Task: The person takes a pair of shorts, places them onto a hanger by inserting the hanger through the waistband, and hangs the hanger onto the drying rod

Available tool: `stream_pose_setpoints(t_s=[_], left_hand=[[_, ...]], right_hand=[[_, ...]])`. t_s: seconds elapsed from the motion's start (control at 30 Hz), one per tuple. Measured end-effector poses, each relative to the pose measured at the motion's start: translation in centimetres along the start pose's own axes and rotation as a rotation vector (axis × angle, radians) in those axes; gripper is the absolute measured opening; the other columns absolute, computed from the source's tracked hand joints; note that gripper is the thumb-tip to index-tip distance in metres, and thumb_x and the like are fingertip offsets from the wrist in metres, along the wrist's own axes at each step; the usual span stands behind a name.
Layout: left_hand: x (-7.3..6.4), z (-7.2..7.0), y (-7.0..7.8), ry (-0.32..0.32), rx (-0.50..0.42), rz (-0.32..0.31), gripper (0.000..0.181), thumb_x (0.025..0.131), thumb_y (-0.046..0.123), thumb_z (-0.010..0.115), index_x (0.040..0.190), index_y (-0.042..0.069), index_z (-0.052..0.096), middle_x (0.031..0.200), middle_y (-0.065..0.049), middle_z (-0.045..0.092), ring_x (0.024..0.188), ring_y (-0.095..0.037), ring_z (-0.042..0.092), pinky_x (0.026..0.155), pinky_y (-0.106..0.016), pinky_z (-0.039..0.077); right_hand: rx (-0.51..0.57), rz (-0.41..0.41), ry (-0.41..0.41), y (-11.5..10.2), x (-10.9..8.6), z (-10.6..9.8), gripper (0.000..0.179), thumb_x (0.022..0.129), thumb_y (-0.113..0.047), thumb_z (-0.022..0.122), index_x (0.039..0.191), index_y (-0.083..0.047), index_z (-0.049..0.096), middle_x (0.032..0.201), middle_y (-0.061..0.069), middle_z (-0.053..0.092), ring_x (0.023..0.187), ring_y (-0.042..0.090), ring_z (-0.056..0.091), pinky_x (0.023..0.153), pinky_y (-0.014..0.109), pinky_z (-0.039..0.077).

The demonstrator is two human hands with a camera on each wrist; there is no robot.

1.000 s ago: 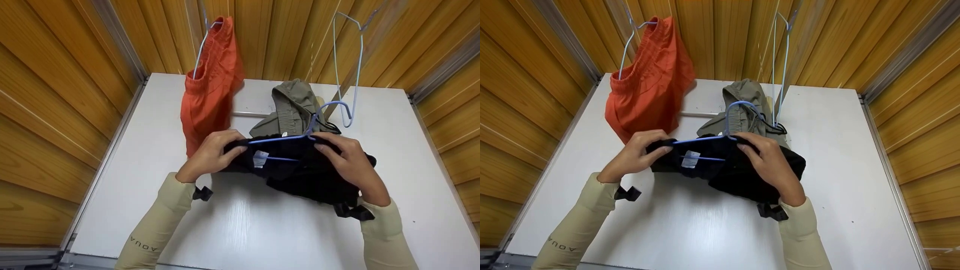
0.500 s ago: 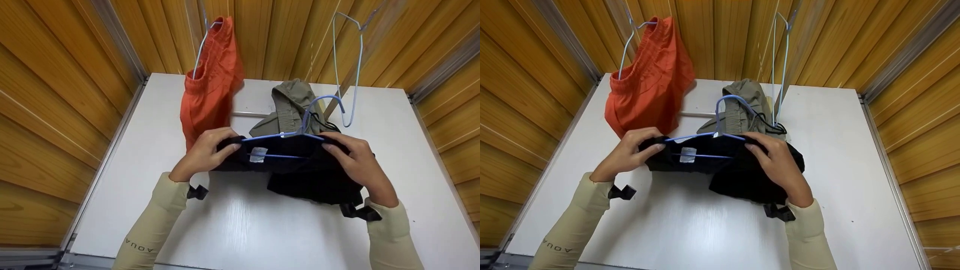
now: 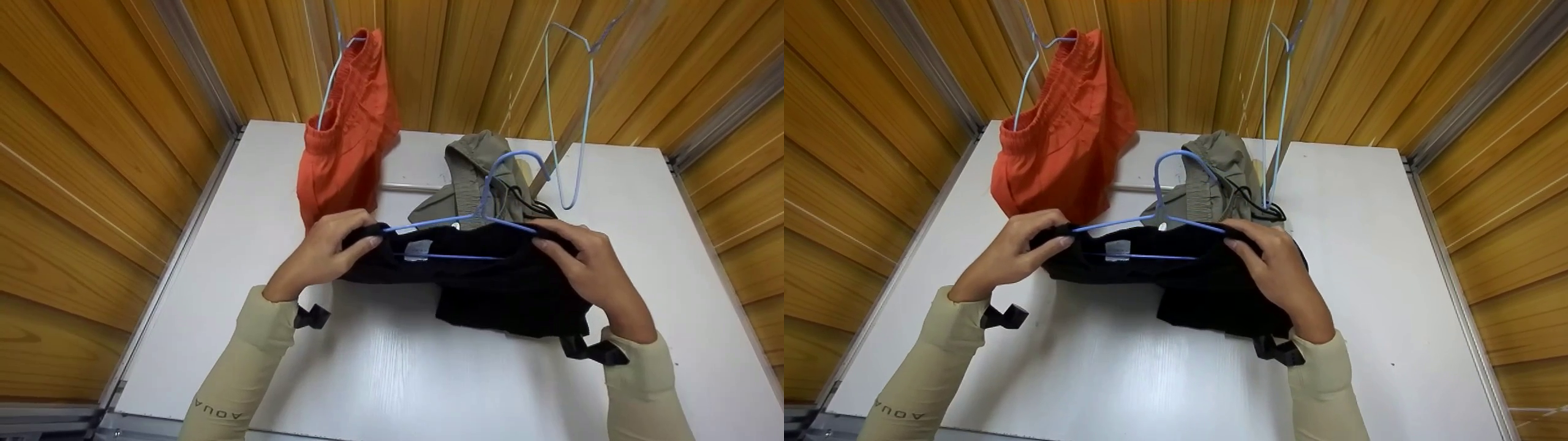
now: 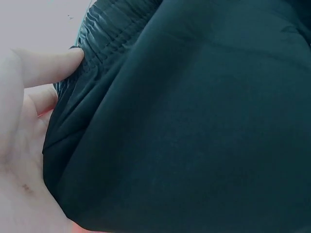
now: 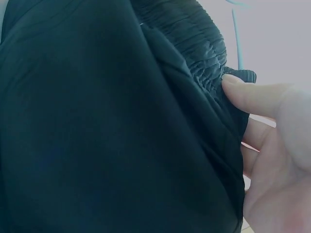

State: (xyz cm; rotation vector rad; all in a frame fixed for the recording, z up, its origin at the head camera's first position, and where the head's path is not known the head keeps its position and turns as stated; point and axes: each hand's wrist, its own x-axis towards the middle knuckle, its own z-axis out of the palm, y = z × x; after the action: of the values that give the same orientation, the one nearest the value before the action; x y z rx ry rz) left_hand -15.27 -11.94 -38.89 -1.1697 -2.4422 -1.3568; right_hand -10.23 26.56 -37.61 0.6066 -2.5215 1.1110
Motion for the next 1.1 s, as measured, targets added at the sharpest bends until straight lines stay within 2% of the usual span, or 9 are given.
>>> stream_pose_setpoints(t_s=[0.1,0.3,0.4,0.53,0.67,0.8,0.93,1.03,1.1], left_hand=[[-0.1,-0.2,0.1,0.005,0.007,0.002,0.005,0.094,0.015,0.062,0.092,0.011,0.061,0.084,0.000,0.058,0.081,-0.010,0.053,0.077,-0.028,0.045],[-0.4,-0.4,0.2,0.013,0.014,0.003,0.008,0.095,0.016,0.061,0.092,0.009,0.061,0.083,-0.001,0.056,0.080,-0.010,0.051,0.074,-0.026,0.043],[-0.5,-0.5,0.3,0.015,0.023,0.004,0.011,0.096,0.018,0.060,0.092,0.008,0.061,0.082,-0.002,0.055,0.079,-0.011,0.050,0.073,-0.026,0.042],[-0.4,-0.5,0.5,0.023,0.042,0.004,0.012,0.096,0.019,0.060,0.092,0.008,0.062,0.083,-0.002,0.057,0.079,-0.011,0.051,0.073,-0.027,0.044],[-0.2,-0.6,0.6,0.040,0.069,-0.009,0.010,0.095,0.018,0.061,0.093,0.009,0.064,0.086,-0.001,0.060,0.080,-0.011,0.053,0.077,-0.028,0.046],[-0.2,-0.8,0.6,0.055,0.088,-0.022,0.009,0.094,0.017,0.062,0.094,0.009,0.065,0.087,-0.001,0.063,0.082,-0.012,0.055,0.080,-0.030,0.048],[-0.2,-0.9,0.6,0.077,0.110,-0.033,0.010,0.095,0.017,0.061,0.095,0.008,0.066,0.089,-0.002,0.065,0.083,-0.013,0.057,0.083,-0.032,0.050],[-0.4,-1.1,0.6,0.097,0.113,-0.064,0.010,0.095,0.016,0.061,0.095,0.008,0.066,0.089,-0.002,0.065,0.084,-0.013,0.058,0.083,-0.031,0.050],[-0.5,-1.4,0.7,0.110,0.110,-0.095,0.009,0.094,0.015,0.061,0.095,0.008,0.066,0.088,-0.003,0.064,0.083,-0.013,0.057,0.082,-0.031,0.050]], right_hand=[[-0.002,0.004,-0.005,0.1,0.0,-0.2,0.036,0.087,0.006,0.064,0.118,-0.010,0.069,0.114,0.003,0.071,0.106,-0.007,0.058,0.092,0.008,0.040],[0.001,0.007,0.002,0.3,-0.1,-0.4,0.033,0.086,0.007,0.065,0.116,-0.007,0.069,0.114,-0.009,0.069,0.105,-0.007,0.058,0.091,0.007,0.040],[0.000,0.019,0.005,0.4,-0.1,-0.4,0.034,0.085,0.008,0.065,0.116,-0.006,0.069,0.114,-0.011,0.068,0.105,-0.008,0.058,0.091,0.007,0.040],[-0.026,0.068,0.011,0.5,0.0,-0.2,0.033,0.086,0.005,0.066,0.116,-0.008,0.070,0.112,-0.001,0.071,0.101,-0.012,0.056,0.088,0.005,0.039],[-0.071,0.123,-0.002,0.5,0.4,0.4,0.028,0.090,-0.006,0.065,0.118,-0.011,0.069,0.111,0.009,0.071,0.099,-0.016,0.053,0.087,0.003,0.036],[-0.110,0.173,-0.009,0.3,0.7,0.5,0.029,0.092,-0.014,0.066,0.120,-0.009,0.067,0.117,0.012,0.069,0.109,0.001,0.059,0.092,0.005,0.034],[-0.126,0.242,-0.033,0.1,0.7,0.2,0.034,0.093,-0.022,0.065,0.124,-0.006,0.064,0.125,0.015,0.064,0.119,0.029,0.056,0.104,0.032,0.039],[-0.106,0.289,-0.047,0.3,0.8,0.0,0.037,0.095,-0.026,0.062,0.127,-0.007,0.061,0.131,0.016,0.059,0.126,0.035,0.049,0.105,0.054,0.034],[-0.089,0.315,-0.044,0.6,0.8,-0.1,0.040,0.095,-0.028,0.062,0.130,-0.008,0.058,0.136,0.017,0.055,0.131,0.037,0.045,0.106,0.058,0.031]])
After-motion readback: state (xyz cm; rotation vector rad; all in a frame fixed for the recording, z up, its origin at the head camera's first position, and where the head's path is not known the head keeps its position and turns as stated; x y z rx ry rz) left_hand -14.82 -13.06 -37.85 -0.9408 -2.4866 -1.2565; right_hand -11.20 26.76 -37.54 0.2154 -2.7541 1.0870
